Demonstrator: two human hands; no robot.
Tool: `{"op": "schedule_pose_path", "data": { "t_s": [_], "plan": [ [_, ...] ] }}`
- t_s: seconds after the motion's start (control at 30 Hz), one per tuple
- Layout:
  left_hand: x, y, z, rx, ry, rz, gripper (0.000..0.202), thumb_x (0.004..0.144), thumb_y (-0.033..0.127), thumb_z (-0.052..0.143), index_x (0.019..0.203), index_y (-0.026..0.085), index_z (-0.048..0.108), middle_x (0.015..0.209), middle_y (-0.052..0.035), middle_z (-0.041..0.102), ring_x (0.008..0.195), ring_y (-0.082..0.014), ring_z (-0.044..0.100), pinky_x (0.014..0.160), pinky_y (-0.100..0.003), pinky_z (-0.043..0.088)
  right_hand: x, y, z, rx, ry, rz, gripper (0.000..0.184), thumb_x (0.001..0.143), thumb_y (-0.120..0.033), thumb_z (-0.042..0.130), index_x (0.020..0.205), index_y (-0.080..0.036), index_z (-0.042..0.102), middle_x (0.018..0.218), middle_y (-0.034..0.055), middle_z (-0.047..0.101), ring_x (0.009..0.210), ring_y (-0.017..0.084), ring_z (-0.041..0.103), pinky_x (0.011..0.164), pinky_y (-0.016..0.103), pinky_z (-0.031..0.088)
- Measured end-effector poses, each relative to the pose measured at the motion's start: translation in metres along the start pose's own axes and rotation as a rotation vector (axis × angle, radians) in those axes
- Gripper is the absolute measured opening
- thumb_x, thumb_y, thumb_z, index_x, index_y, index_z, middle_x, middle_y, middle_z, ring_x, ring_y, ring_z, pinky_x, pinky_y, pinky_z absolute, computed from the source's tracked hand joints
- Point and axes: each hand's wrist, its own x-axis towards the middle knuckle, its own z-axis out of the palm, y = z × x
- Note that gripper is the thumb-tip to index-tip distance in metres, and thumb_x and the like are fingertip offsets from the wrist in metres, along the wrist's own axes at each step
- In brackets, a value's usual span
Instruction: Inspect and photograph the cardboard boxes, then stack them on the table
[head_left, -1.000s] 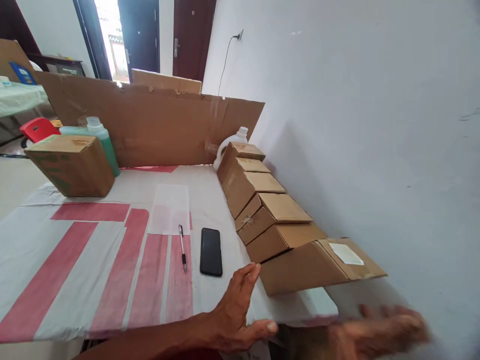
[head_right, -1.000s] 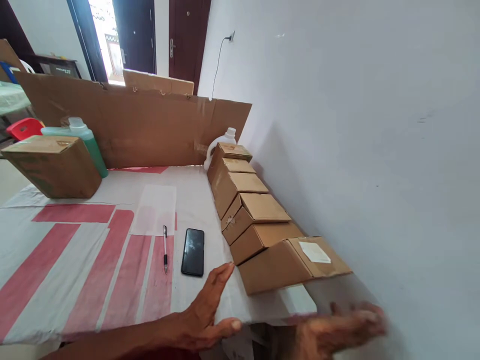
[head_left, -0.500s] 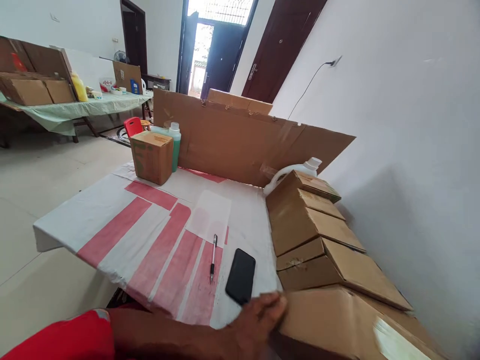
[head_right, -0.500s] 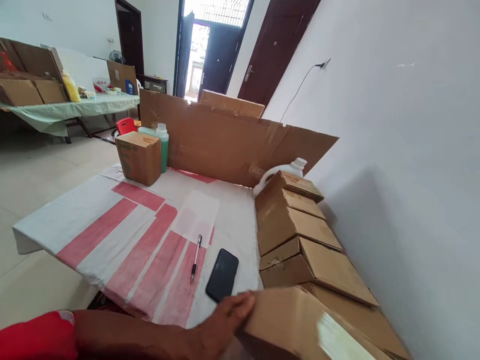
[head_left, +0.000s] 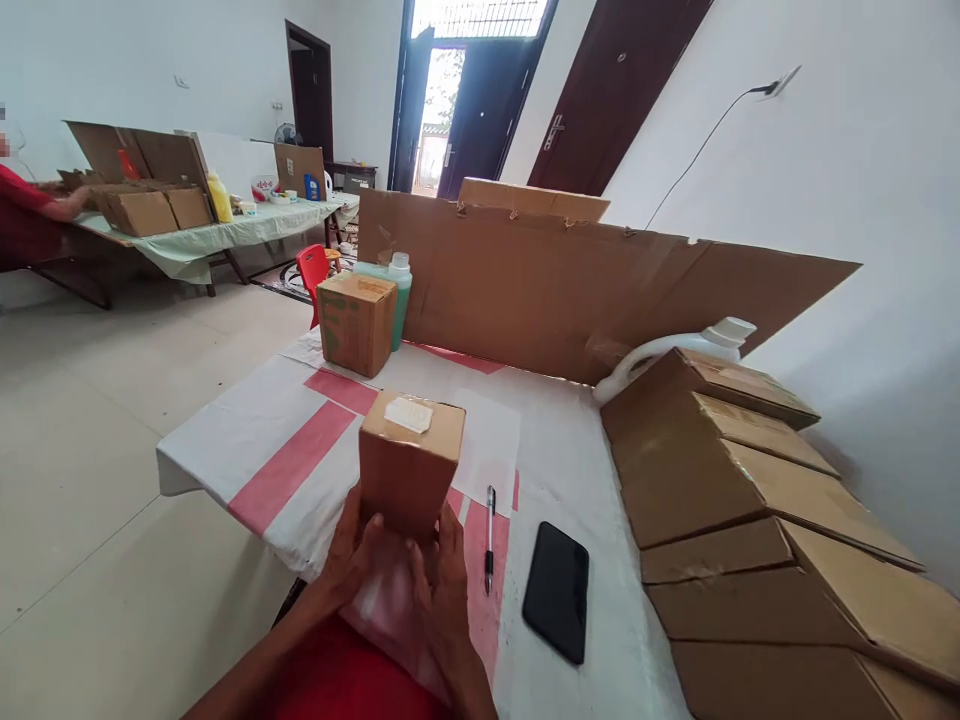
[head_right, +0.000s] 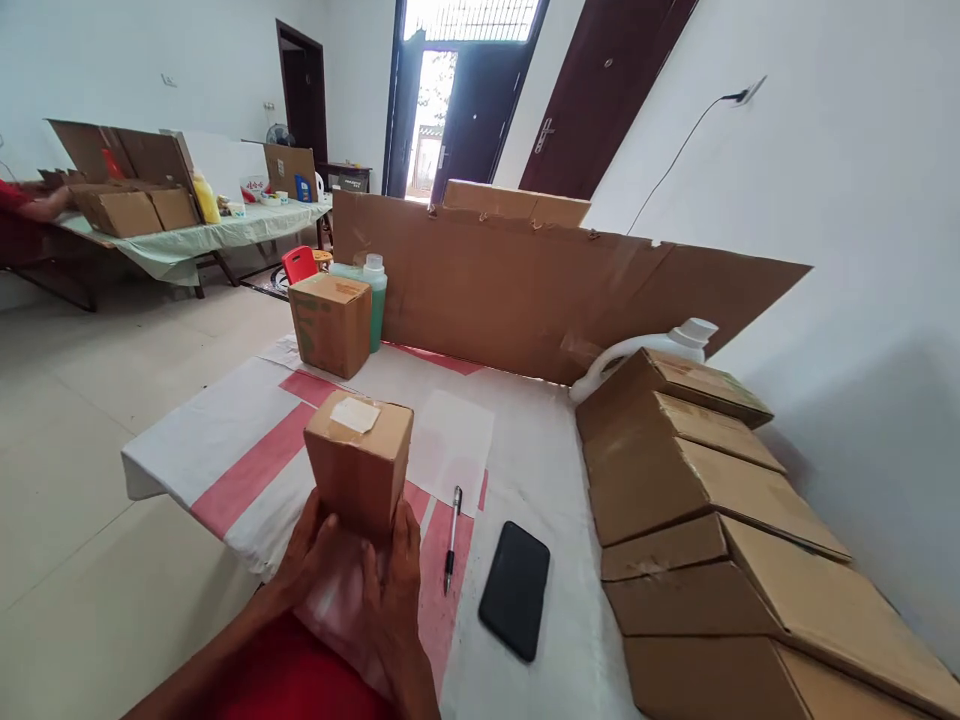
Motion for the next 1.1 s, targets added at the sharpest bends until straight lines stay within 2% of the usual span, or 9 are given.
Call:
{"op": "schedule_pose_path", "data": {
  "t_s": [0.1, 0.3, 0.4, 0.5, 0.63, 0.73, 0.83, 0.97, 1.1],
  "plan": [
    [0.013, 0.013, -0.001, -0.015, 0.002, 0.035, 0.057, 0.099, 0.064, 0.047, 0.138, 0.024, 0.061, 0.146, -0.0126, 0.063, 0.143, -0.0332, 0.052, 0.123, -0.055, 0.037, 0.002, -0.013, -0.013, -0.134, -0.028, -0.092, 0.065, 0.104, -0.029, 0.051, 0.164, -0.031, 0.026, 0.158, 0.0133, 0.045, 0.145, 0.03, 0.043, 0.111, 0.056, 0.048],
    [0.017, 0.042, -0.012, 0.029, -0.048, 0.086, 0.049, 0.101, 0.058, 0.048, 0.13, 0.024, 0.067, 0.135, -0.0111, 0.07, 0.127, -0.0302, 0.063, 0.112, -0.049, 0.047, 0.024, -0.039, -0.026, -0.34, 0.108, -0.243, 0.052, 0.099, -0.035, 0.06, 0.149, -0.026, 0.05, 0.15, 0.017, 0.048, 0.139, 0.037, 0.044, 0.11, 0.065, 0.041],
    [0.005, 0.057, -0.018, 0.129, -0.038, 0.18, 0.051, 0.101, 0.056, 0.049, 0.141, 0.026, 0.061, 0.139, -0.0105, 0.065, 0.13, -0.0303, 0.059, 0.113, -0.047, 0.046, 0.036, -0.043, -0.033, -0.146, 0.054, -0.107, 0.047, 0.101, -0.041, 0.056, 0.144, -0.024, 0.049, 0.149, 0.0165, 0.051, 0.138, 0.034, 0.049, 0.11, 0.06, 0.044],
    [-0.007, 0.069, -0.022, 0.242, -0.072, 0.281, 0.054, 0.103, 0.05, 0.047, 0.152, 0.028, 0.05, 0.136, -0.0109, 0.062, 0.129, -0.0306, 0.056, 0.113, -0.049, 0.045, 0.046, -0.043, -0.047, 0.123, -0.074, 0.142, 0.046, 0.102, -0.052, 0.051, 0.137, -0.022, 0.054, 0.136, 0.0143, 0.063, 0.124, 0.03, 0.061, 0.102, 0.049, 0.051],
    [-0.016, 0.076, -0.023, 0.287, -0.19, 0.421, 0.056, 0.103, 0.046, 0.046, 0.156, 0.026, 0.046, 0.125, -0.0125, 0.062, 0.119, -0.0319, 0.059, 0.104, -0.052, 0.048, 0.053, -0.036, -0.069, 0.263, -0.095, 0.401, 0.067, 0.097, -0.069, 0.046, 0.143, -0.021, 0.055, 0.131, 0.0143, 0.067, 0.119, 0.031, 0.065, 0.093, 0.044, 0.055],
    [-0.02, 0.081, -0.018, 0.29, -0.224, 0.519, 0.059, 0.102, 0.046, 0.049, 0.157, 0.028, 0.043, 0.124, -0.0122, 0.061, 0.119, -0.0329, 0.058, 0.105, -0.053, 0.046, 0.053, -0.027, -0.08, 0.329, -0.091, 0.448, 0.078, 0.094, -0.078, 0.039, 0.153, -0.027, 0.049, 0.144, 0.0129, 0.06, 0.133, 0.033, 0.056, 0.104, 0.049, 0.05],
    [-0.023, 0.089, -0.009, 0.294, -0.283, 0.598, 0.07, 0.099, 0.054, 0.053, 0.162, 0.031, 0.031, 0.142, -0.0136, 0.049, 0.134, -0.0367, 0.049, 0.112, -0.055, 0.042, 0.05, -0.021, -0.086, 0.47, -0.131, 0.479, 0.075, 0.096, -0.078, 0.036, 0.153, -0.032, 0.05, 0.154, 0.0097, 0.053, 0.145, 0.031, 0.046, 0.112, 0.048, 0.045],
    [-0.018, 0.103, 0.001, 0.374, -0.363, 0.728, 0.091, 0.095, 0.063, 0.057, 0.166, 0.031, 0.011, 0.159, -0.0165, 0.031, 0.148, -0.0414, 0.033, 0.121, -0.059, 0.03, 0.042, -0.019, -0.092, 0.707, -0.199, 0.486, 0.072, 0.098, -0.077, 0.031, 0.146, -0.031, 0.059, 0.151, 0.0103, 0.058, 0.138, 0.031, 0.055, 0.11, 0.047, 0.048],
    [0.006, 0.128, 0.006, 0.366, -0.346, 0.744, 0.081, 0.101, 0.054, 0.053, 0.166, 0.031, 0.01, 0.157, -0.0158, 0.039, 0.144, -0.036, 0.038, 0.12, -0.055, 0.03, 0.039, -0.029, -0.102, 0.717, -0.163, 0.447, 0.074, 0.097, -0.078, 0.029, 0.144, -0.03, 0.059, 0.146, 0.0111, 0.062, 0.133, 0.031, 0.06, 0.101, 0.044, 0.055]
  ]
}}
